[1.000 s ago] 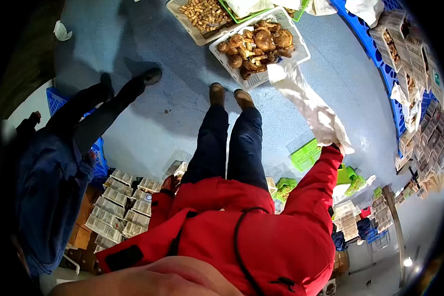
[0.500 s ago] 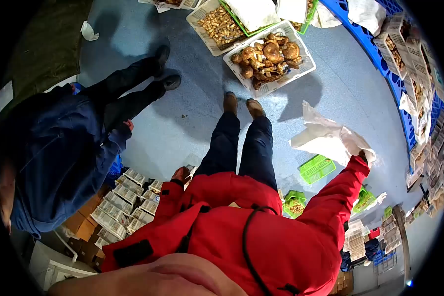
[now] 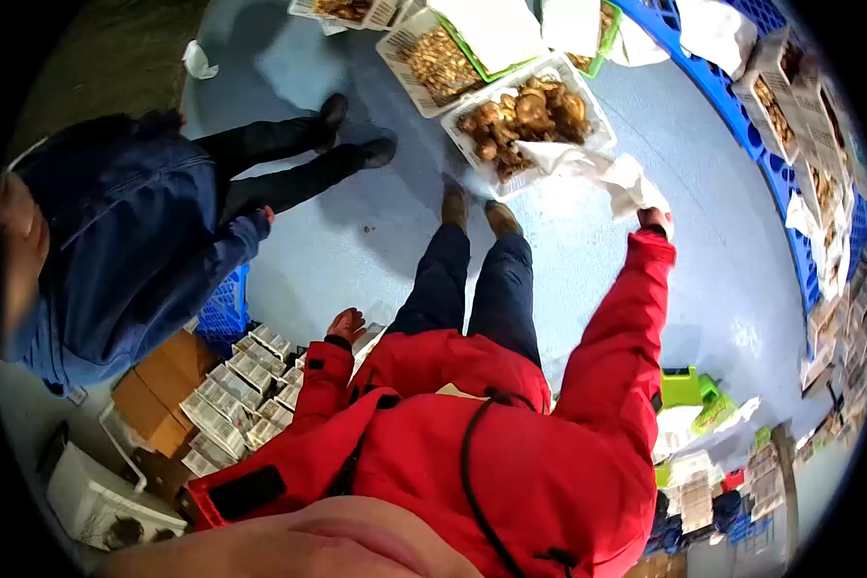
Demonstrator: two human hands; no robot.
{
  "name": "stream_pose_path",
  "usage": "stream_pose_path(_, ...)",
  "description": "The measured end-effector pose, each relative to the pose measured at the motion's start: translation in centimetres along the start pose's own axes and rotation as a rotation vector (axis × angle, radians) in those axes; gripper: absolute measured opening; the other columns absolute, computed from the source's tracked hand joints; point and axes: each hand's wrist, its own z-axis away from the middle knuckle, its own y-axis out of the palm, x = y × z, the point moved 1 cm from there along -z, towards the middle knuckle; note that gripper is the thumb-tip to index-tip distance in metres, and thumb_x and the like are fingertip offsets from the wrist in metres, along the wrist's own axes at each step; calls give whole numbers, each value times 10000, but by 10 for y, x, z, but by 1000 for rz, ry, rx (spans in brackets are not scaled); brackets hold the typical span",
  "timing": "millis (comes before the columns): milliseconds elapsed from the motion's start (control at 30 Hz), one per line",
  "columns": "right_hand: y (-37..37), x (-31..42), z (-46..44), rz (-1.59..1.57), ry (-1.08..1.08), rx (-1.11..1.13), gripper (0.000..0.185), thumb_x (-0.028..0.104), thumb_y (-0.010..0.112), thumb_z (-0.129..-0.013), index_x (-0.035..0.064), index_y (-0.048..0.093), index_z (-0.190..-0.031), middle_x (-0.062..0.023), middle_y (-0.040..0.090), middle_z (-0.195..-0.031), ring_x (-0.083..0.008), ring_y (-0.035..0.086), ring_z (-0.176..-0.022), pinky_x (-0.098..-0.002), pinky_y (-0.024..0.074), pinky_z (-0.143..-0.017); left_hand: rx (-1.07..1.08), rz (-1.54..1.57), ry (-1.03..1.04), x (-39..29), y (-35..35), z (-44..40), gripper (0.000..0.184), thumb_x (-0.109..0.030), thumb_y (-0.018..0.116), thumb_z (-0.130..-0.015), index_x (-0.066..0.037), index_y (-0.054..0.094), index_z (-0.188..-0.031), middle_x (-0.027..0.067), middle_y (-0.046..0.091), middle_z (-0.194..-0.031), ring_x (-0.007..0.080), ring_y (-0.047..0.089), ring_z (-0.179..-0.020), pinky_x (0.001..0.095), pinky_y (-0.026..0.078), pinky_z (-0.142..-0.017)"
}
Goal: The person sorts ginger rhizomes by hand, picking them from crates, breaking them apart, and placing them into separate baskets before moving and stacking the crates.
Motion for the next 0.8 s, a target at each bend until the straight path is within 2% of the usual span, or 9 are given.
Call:
stream_pose_path(67,33,-38,60,692,-531,-62,463,287,366,-801,13,423,-1170,-138,499,-1150,-305,457,-1076,-440,305,-963,-35,-8,-36,8,-1,-9,350,-275,594,-790,-107,489,-1078,94,560,-1020,245,564,-869,418,484,-706)
stream_pose_path(100,44,-40,87,823,-662,-89,459,285,367,-802,13,426,-1166,-137,500,-1147,-305,459,-1074,-440,308,-960,20,40,-6,15,-2,-10,349,-272,595,-792,-105,489,-1080,95,559,-1023,255,563,-872,427,484,-701)
stream_pose_path(300,113,-31,210,1008,-1045,-18,434,274,372,-805,13,444,-1145,-133,511,-1129,-301,470,-1058,-437,326,-942,96,31,-47,-9,18,-17,385,-287,614,-775,-117,480,-1093,81,561,-1018,246,562,-868,433,479,-712)
stream_pose_path(367,132,-31,236,1007,-1114,31,426,270,374,-806,13,450,-1138,-132,515,-1124,-300,473,-1053,-436,331,-936,99,12,57,-29,31,0,360,-279,599,-756,-115,504,-1062,53,566,-966,217,550,-858,421,440,-787)
stream_pose_path(433,150,-42,250,1004,-1155,84,419,266,376,-807,14,456,-1131,-130,519,-1118,-299,477,-1047,-435,337,-930,150,33,24,-32,29,-34,373,-310,592,-770,-121,494,-1077,59,560,-992,223,547,-881,430,428,-816)
stream_pose_path(467,164,-49,252,1015,-1158,115,415,264,377,-807,14,459,-1127,-130,521,-1115,-299,479,-1045,-434,340,-927,91,39,90,-39,43,-15,384,-332,583,-780,-128,481,-1089,58,546,-1017,216,536,-898,433,422,-822)
stream_pose_path(500,181,-55,249,1019,-1159,142,411,262,377,-808,14,462,-1124,-129,522,-1112,-298,481,-1042,-434,343,-924,184,74,114,-38,43,-15,390,-341,575,-787,-127,471,-1095,57,529,-1051,213,515,-943,438,416,-827)
stream_pose_path(633,238,-96,221,1026,-1113,262,395,255,381,-810,14,474,-1109,-126,530,-1100,-296,488,-1032,-432,355,-912,193,10,170,-19,31,-29,394,-313,569,-790,-120,473,-1121,96,521,-1108,264,514,-983,439,444,-795)
stream_pose_path(800,336,-140,164,1110,-1030,353,377,245,385,-812,15,489,-1092,-123,539,-1086,-293,497,-1019,-429,369,-898,68,169,73,-8,56,1,338,-316,513,-800,-144,483,-1089,77,522,-1066,267,498,-978,446,411,-808)
